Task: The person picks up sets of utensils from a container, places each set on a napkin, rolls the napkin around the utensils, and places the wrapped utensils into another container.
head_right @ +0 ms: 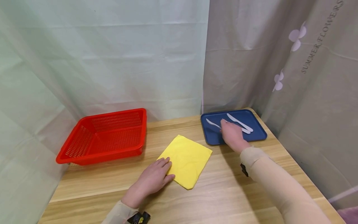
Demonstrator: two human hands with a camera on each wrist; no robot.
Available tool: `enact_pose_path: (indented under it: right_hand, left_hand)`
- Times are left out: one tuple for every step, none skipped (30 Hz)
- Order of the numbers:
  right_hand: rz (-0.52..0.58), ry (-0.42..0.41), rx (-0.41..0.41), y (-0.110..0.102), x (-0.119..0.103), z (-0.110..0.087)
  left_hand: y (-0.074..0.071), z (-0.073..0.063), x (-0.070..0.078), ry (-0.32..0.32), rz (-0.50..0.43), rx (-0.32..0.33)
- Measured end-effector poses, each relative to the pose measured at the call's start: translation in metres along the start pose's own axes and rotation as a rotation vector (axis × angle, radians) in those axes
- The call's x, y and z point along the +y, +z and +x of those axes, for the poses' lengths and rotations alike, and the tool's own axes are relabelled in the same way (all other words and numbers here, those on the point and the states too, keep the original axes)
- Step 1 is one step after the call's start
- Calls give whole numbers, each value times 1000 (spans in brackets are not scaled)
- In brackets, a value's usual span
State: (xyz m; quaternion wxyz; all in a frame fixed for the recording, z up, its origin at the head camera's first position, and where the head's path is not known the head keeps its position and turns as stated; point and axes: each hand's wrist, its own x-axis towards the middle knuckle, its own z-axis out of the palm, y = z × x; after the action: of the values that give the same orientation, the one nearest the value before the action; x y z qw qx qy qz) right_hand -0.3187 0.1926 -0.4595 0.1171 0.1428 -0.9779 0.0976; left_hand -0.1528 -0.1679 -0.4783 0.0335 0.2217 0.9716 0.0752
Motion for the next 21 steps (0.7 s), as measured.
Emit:
enact_pose_path:
  right_hand:
    - [6,-7,0,-1,-2,0]
    - [11,-13,2,-1,-3,-1]
    - [19,-19,1,-2,-5,-1]
    - [24,-23,1,-3,-6,-1]
    - [27,-29,2,-3,-7,-1]
    - [35,-34,4,-3,-9,-1]
    - [40,-37,9,-4,-10,-1]
    - [45,-39,13,-4,-11,-1]
    - [51,-42,16,-4,-13,-1]
    - [53,-46,22,-4,-14,-1]
    - [56,-48,24,-4,-15,-1]
    - [61,-49,23,-4,-17,-1]
    - [61,-49,20,-4,-19,-1]
    - [63,-49,12,-4,-21,-1]
    - [65,-49,4,-5,-24,-2]
    - [65,-50,-8,-5,-26,-2]
    - [69,-51,-20,-5,-29,-3]
    - [73,-53,-30,-6,-32,-3]
    - [75,-57,-38,-6,-35,-4]
    - [77,-62,-42,-6,-38,-4]
    - [78,-71,-43,-6,-41,-5]
  left_hand:
    - [0,0,0,0,-2,-2]
    - [0,0,0,0,-1,-4]
    - [0,0,0,1,0,-5]
    - [0,0,0,0,0,-7]
    - [0,0,0,0,0,-8]
    - [0,0,0,0,0,-9]
    - [0,0,0,0,2,-10]
    - [0,0,0,1,4,-9]
    - [0,0,-1,1,5,-8]
    - [0,0,-1,1,7,-7]
    - [0,0,-1,2,9,-6]
    - [1,0,-1,1,9,-7]
    - [1,0,-1,1,10,-6]
    - [1,0,-1,1,10,-5]
    - [1,0,-1,1,10,-5]
    - [1,0,-1,1,10,-5]
    - [1,0,-1,1,11,-4]
    - [2,0,-1,1,11,-3]
    - [1,0,-1,2,13,-1]
    - [2,0,-1,3,14,0]
    - [2,0,-1,4,14,1]
